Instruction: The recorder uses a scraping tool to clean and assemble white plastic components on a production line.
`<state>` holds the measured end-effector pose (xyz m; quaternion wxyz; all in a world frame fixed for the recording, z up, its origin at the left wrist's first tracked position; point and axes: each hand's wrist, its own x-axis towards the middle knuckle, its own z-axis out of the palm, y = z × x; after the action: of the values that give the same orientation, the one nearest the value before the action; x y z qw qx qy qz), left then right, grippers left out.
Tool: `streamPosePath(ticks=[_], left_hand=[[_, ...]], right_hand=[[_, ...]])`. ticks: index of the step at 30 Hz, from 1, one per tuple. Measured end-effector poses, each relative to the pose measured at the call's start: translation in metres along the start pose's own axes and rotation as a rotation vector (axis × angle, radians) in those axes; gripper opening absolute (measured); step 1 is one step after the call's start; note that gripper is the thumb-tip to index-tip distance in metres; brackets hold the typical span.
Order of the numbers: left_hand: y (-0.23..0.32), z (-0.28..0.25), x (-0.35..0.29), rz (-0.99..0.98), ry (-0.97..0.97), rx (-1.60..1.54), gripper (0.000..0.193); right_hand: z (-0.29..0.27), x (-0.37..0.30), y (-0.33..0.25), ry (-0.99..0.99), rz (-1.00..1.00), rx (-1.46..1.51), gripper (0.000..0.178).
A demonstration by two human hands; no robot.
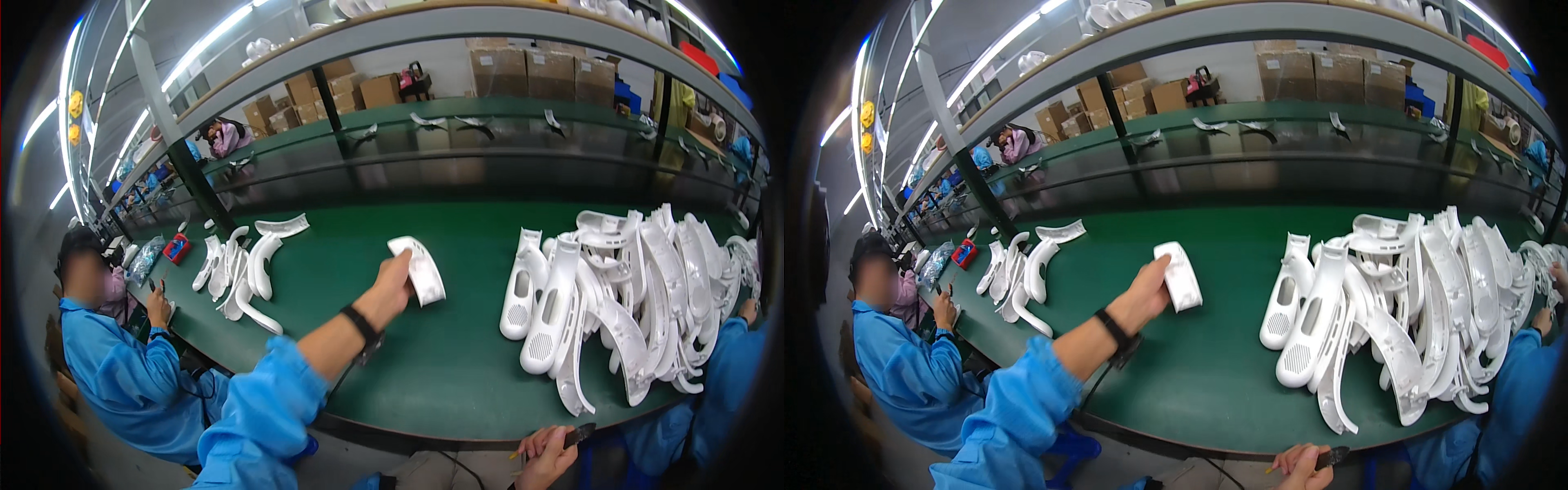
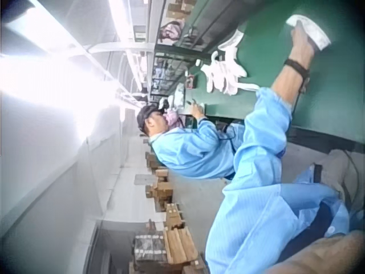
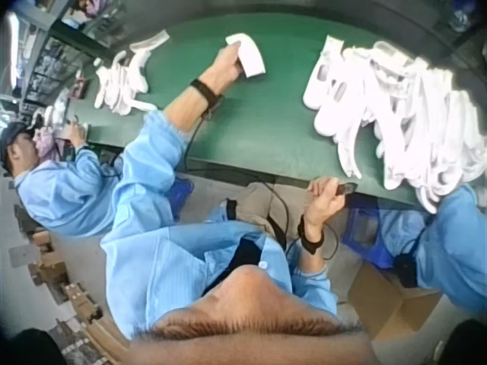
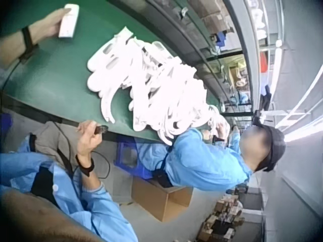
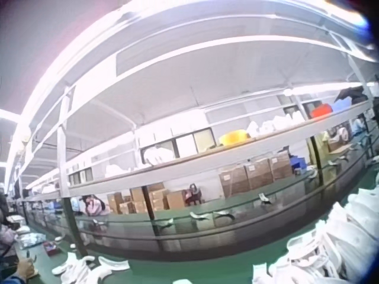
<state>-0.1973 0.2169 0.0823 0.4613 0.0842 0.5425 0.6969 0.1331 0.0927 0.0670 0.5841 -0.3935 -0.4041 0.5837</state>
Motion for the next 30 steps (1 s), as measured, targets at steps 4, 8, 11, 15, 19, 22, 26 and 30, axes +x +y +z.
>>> streamPosePath(ticks=[4,8,11,15,19,22,26,30], left_hand=[[0.044,-0.023,0.122,0.190,-0.107,-0.236,0.033],[0.031,0.029,0.142,0.325,0.067,0.581,0.039],[0.030,0.021,0.140,0.821,0.182,1.142,0.029],[0.071,-0.057,0.156,0.978,0.381,1.611,0.021],[0.116,-0.142,0.153,0.846,0.692,1.796,0.029],[0.142,-0.195,0.153,0.752,0.788,1.886,0.038],[0.158,-0.215,0.152,0.696,0.687,2.042,0.031],[0.162,-0.210,0.157,0.552,0.590,2.135,0.019]], right_hand=[[0.013,-0.008,0.002,-0.031,-0.010,-0.002,0.034],[0.011,-0.005,0.002,0.028,-0.020,-0.019,0.031],[0.007,-0.004,0.007,0.026,-0.014,-0.014,0.029],[0.006,-0.005,0.011,-0.020,-0.101,-0.118,0.027],[-0.001,-0.004,0.017,-0.130,-0.174,-0.135,0.028],[0.000,-0.001,0.016,-0.176,-0.187,-0.131,0.029],[-0.003,-0.001,0.022,-0.180,-0.211,-0.141,0.029],[-0.001,-0.003,0.021,-0.177,-0.228,-0.156,0.029]])
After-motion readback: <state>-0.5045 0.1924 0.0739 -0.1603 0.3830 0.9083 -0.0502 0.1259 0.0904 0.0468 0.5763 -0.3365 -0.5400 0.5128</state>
